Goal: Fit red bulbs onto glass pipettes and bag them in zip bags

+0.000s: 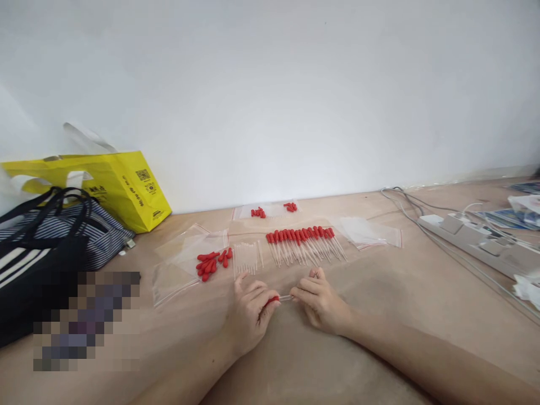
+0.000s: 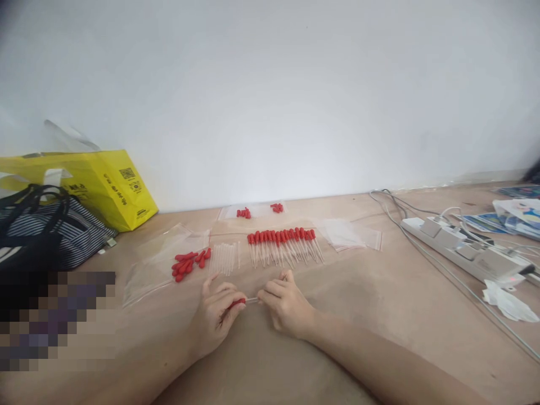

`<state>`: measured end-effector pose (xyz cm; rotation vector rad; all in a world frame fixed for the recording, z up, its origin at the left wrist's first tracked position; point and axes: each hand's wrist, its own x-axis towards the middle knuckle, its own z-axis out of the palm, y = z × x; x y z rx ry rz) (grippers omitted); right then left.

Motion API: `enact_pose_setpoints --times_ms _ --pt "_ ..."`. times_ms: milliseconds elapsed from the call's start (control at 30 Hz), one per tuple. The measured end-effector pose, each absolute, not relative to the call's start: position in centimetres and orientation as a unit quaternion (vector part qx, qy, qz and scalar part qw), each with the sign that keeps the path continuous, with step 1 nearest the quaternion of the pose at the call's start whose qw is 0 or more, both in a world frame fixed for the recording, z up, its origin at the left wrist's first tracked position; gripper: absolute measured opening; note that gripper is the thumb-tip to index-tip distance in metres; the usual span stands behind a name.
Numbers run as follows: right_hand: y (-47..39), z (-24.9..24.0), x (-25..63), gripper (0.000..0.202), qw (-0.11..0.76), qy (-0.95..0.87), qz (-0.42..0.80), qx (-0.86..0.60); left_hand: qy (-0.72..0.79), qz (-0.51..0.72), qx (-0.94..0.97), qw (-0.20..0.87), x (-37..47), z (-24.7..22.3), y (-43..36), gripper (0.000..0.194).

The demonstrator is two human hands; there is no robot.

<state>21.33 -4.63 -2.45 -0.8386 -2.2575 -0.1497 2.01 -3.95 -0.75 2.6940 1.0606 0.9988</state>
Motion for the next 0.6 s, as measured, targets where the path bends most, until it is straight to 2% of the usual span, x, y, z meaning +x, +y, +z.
enact_pose_setpoints --times_ms 433,600 --pt "-4.82 -2.65 20.89 0.022 0.359 -0.865 -0.004 -0.350 0.332 0.327 0.885 0.015 2.08 -0.95 -3.85 0.016" --pt "-4.38 -2.67 20.89 0.022 0.354 -0.860 0.029 -0.367 0.327 0.371 0.869 0.008 2.01 -0.58 -3.30 0.014"
